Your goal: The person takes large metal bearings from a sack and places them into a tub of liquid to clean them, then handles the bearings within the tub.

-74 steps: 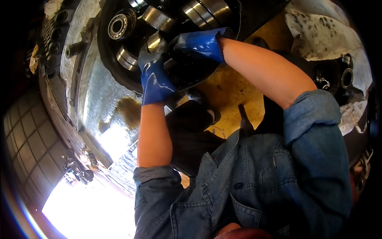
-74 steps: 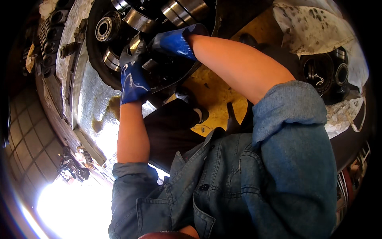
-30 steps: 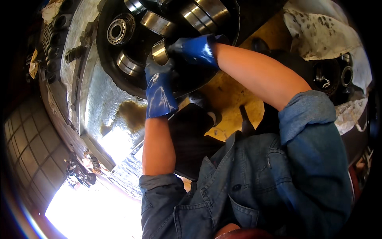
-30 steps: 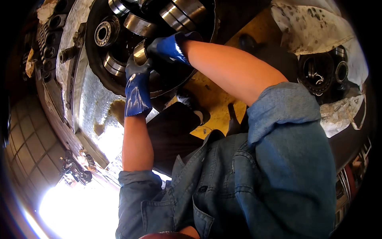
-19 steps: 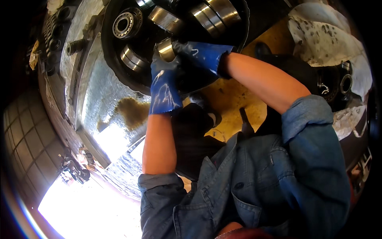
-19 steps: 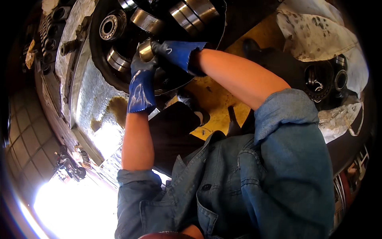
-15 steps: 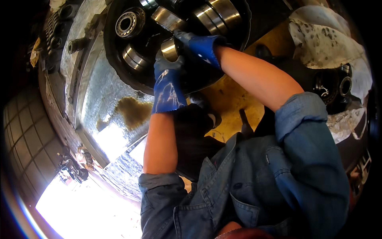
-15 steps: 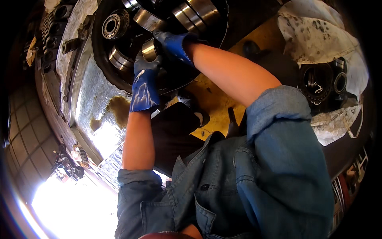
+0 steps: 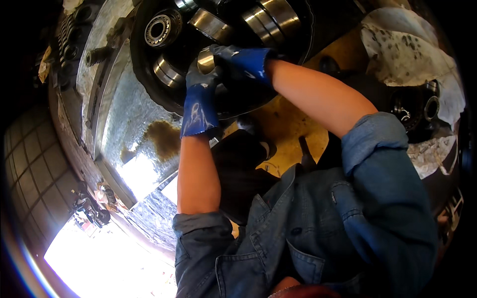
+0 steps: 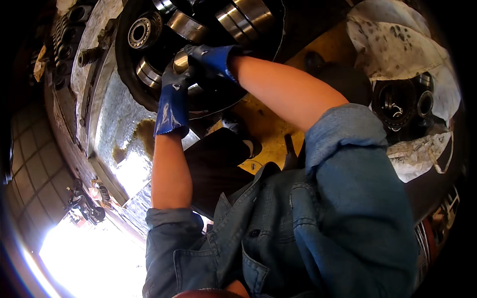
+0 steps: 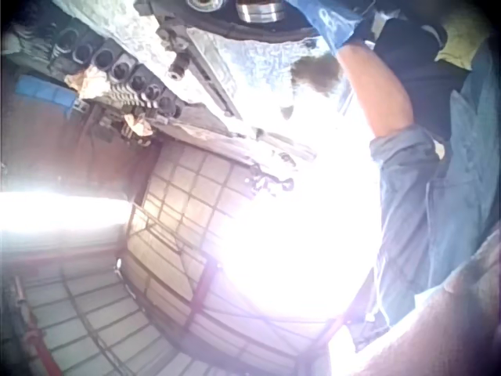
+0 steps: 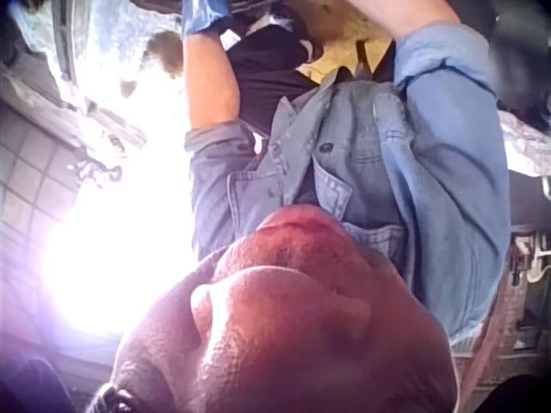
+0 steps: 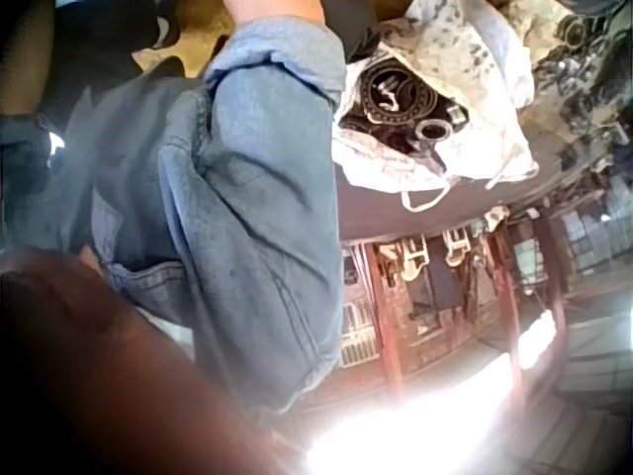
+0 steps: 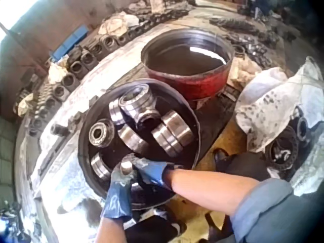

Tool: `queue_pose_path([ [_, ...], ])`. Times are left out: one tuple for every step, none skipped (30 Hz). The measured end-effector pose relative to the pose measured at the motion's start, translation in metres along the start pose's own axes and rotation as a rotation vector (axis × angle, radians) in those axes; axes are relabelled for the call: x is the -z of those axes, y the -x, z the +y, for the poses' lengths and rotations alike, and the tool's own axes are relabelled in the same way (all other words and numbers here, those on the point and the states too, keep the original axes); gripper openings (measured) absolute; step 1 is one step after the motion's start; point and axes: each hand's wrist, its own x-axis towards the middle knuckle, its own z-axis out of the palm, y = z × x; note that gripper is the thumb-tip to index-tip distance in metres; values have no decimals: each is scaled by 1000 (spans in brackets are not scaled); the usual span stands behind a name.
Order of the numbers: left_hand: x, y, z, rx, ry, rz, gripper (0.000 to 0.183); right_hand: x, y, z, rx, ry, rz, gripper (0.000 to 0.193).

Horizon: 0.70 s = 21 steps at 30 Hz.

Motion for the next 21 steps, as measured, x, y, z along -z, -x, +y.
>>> queue_pose_path([
  [17, -2, -10, 34, 3, -12, 61, -20, 10, -11, 28, -67, -33, 52],
  [31, 2, -14, 57, -2, -15, 61, -47, 35, -43, -133, -147, 40, 53],
  [25, 1, -2, 60, 21, -36, 61, -30, 26, -21, -96, 20, -48, 54],
  [25, 6, 2, 86, 33, -50, 61, -31, 41, -25, -55, 35, -8, 55],
  [26, 12, 6, 109, 46, -64, 61, -28, 50, -29, -37, 42, 13, 56],
  [30, 20, 11, 131, 49, -76, 61, -27, 61, -35, -13, 44, 30, 56],
  [35, 25, 16, 150, 54, -85, 61, -21, 60, -37, -22, 104, -31, 56],
  [37, 26, 22, 159, 59, -86, 61, -14, 50, -35, -34, 183, -115, 54],
  [42, 27, 25, 172, 58, -87, 60, -10, 39, -33, -35, 255, -207, 53],
  [32, 21, 30, 172, 76, -94, 60, 0, 24, -21, -53, 140, -170, 54],
  [30, 16, 33, 170, 84, -91, 60, 1, 12, -15, -66, 25, -142, 55],
  [34, 11, 33, 173, 88, -84, 60, -9, 6, -21, -59, 21, -149, 55],
  [34, 10, 32, 178, 93, -84, 60, -17, 3, -24, -132, -18, -34, 56],
  [33, 8, 32, 183, 102, -83, 60, -22, 5, -25, -206, -57, 82, 58],
  [33, 8, 31, 190, 105, -81, 60, -24, 9, -21, -206, -64, 82, 58],
  [35, 7, 30, 202, 115, -86, 60, -24, 14, -17, -110, 69, 42, 56],
  [36, 6, 30, 210, 121, -90, 60, -23, 19, -14, -13, 203, 2, 54],
  [40, 5, 28, 220, 124, -90, 60, -25, 22, -18, -24, 172, -74, 49],
  [45, 4, 26, 229, 131, -93, 59, -26, 27, -22, -22, 170, -78, 49],
  [51, 2, 23, 242, 137, -95, 59, -26, 32, -27, -65, 64, -152, 48],
  [57, 2, 24, 261, 142, -95, 59, -27, 40, -37, -111, -42, -228, 48],
])
